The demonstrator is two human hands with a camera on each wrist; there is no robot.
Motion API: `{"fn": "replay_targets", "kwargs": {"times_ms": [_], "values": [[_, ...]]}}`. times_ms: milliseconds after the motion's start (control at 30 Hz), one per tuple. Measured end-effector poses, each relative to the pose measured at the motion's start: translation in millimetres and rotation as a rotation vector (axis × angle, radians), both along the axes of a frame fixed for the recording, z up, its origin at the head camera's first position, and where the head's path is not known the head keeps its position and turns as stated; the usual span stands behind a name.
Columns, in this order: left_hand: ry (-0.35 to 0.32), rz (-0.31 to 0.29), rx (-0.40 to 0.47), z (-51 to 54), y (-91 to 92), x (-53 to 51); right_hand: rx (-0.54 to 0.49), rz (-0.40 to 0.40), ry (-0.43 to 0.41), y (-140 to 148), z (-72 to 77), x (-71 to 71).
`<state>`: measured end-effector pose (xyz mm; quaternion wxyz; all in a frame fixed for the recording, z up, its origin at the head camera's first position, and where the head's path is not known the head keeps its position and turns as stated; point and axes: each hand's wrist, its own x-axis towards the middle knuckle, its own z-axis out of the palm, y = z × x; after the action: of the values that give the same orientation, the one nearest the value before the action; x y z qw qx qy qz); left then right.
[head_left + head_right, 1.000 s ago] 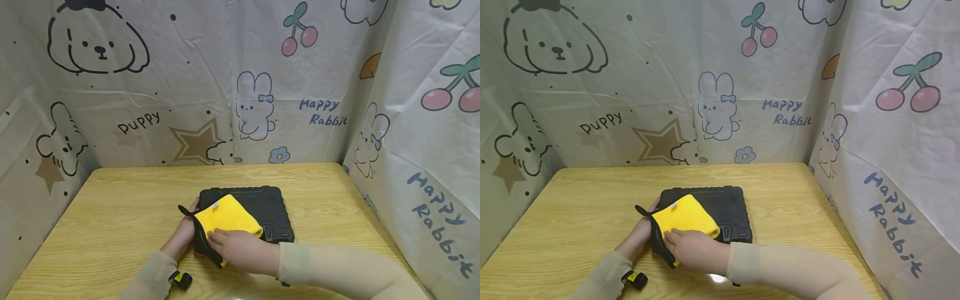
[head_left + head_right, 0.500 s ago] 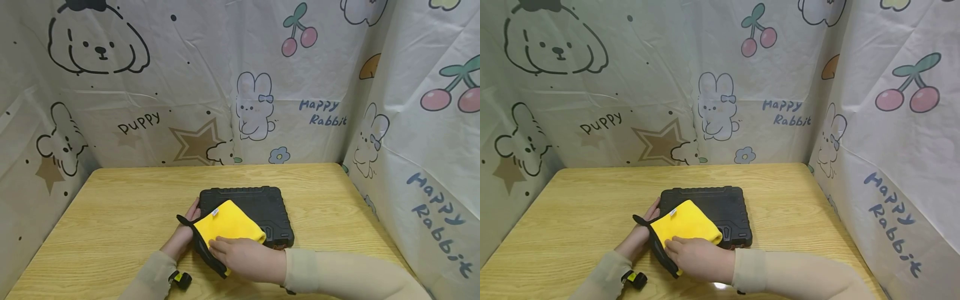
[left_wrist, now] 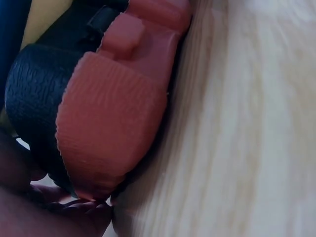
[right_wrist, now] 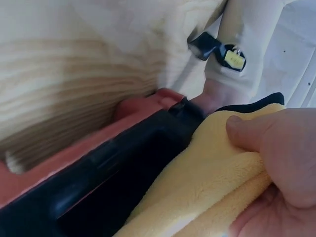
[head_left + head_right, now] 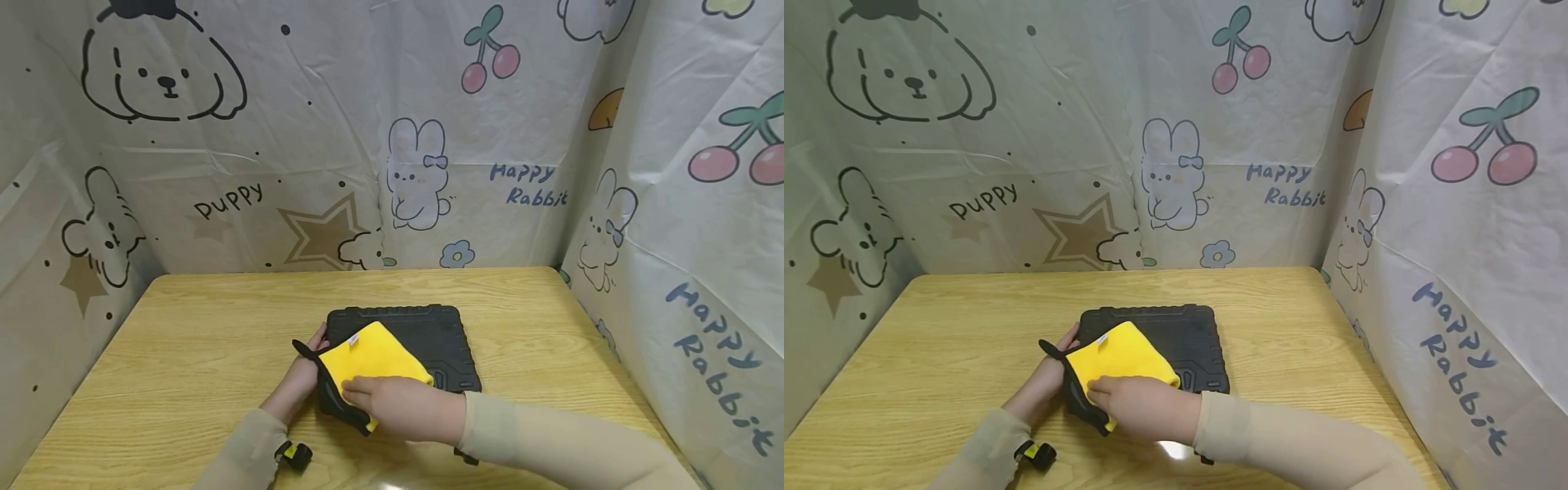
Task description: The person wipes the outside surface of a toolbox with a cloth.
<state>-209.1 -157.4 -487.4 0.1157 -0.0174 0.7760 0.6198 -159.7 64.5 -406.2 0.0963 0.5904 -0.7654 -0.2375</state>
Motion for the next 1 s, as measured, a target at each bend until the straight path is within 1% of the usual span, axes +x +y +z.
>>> {"fn": "replay_targets", "kwargs": {"times_ms": [33,67,200,367,433,500,600,667,733,867,1000], "values": [[0.009,0.004,-0.001,-3.3,-0.7,-1.4,0.001,-0.009,-0.011,-1,-0.2,-2.3],[-0.004,0.019,0.006,-1.7,0.1,-1.5,-0.004,-0.02,-0.028,-1,-0.9,-5.2],[-0.015,0.046,-0.001,-3.4,-0.7,-2.7,-0.053,-0.099,-0.141,-4,-2.3,-15.3],[0.017,0.054,-0.03,-4.6,-0.9,-2.7,-0.113,-0.196,-0.257,-6,-2.7,-26.7],[0.042,0.048,-0.049,-4.8,-0.4,-3.3,-0.116,-0.218,-0.268,-7,-2.9,-32.0],[0.048,0.041,-0.067,-4.7,-0.1,-4.0,-0.122,-0.247,-0.286,-8,-3.0,-37.6],[0.036,0.034,-0.076,-4.2,-0.1,-4.2,-0.136,-0.291,-0.333,-10,-2.6,-46.3],[0.021,0.032,-0.088,-4.3,-0.6,-4.3,-0.157,-0.328,-0.382,-11,-2.5,-52.3],[0.019,0.027,-0.101,-3.8,-0.6,-4.1,-0.166,-0.352,-0.402,-12,-2.1,-58.3],[0.032,0.021,-0.133,-3.8,-1.1,-4.5,-0.182,-0.39,-0.419,-13,-1.0,-70.1],[0.045,0.029,-0.16,-3.7,-1.1,-4.5,-0.201,-0.419,-0.438,-15,0.0,-80.8]]}}
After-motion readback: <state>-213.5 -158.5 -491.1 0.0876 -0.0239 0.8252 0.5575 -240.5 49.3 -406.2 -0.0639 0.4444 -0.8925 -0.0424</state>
